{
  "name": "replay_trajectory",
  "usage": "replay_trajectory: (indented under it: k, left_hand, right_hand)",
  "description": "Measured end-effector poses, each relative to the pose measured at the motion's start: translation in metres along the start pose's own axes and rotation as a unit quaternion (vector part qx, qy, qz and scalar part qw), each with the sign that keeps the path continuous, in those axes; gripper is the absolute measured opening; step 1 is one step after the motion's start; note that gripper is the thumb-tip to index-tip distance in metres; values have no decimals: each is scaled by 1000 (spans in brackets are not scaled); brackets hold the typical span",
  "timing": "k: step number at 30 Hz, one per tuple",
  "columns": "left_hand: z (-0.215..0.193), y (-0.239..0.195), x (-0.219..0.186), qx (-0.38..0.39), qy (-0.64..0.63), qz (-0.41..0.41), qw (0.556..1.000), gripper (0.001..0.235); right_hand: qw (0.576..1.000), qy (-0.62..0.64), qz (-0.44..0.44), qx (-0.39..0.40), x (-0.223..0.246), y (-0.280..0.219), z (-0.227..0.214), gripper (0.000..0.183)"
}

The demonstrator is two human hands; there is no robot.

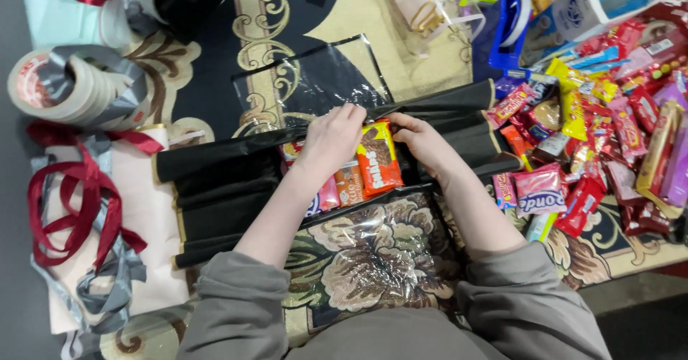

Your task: Wrapping several snack bars in black plastic film to create a gift package at a design station.

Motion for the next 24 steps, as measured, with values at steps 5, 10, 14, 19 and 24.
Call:
replay_trajectory:
  k: [5,10,14,19,24]
  left_hand:
    - [-12,-1,-3,-11,25,8,1000,10]
    - [-23,1,0,2,-44,-18,999,15]
    - [-20,1,6,51,-80,-57,994,13]
    - [-5,-4,14,57,-45,-68,995,8]
    - [-5,-4,12,55,-70,-65,994,5]
  right_hand:
    - [990,-107,-69,-67,16,-21,-46,39]
    - [896,-352,-102,-250,-10,-29,-168,33]
    - [743,-609,-69,-269,-35,-8,-229,40]
    - [698,-683,-112,-186,-56,27,-258,41]
    - [622,-731,-154,-235,-37,14,-260,53]
Point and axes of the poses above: each hand's wrist, its own y-axis towards the middle knuckle, its own z-axis out of the palm, x = y × z, the point moved 5 cm from there along y, towards the middle knuckle, and after that the axes turned 1 degree about z, right-handed, at the moved point
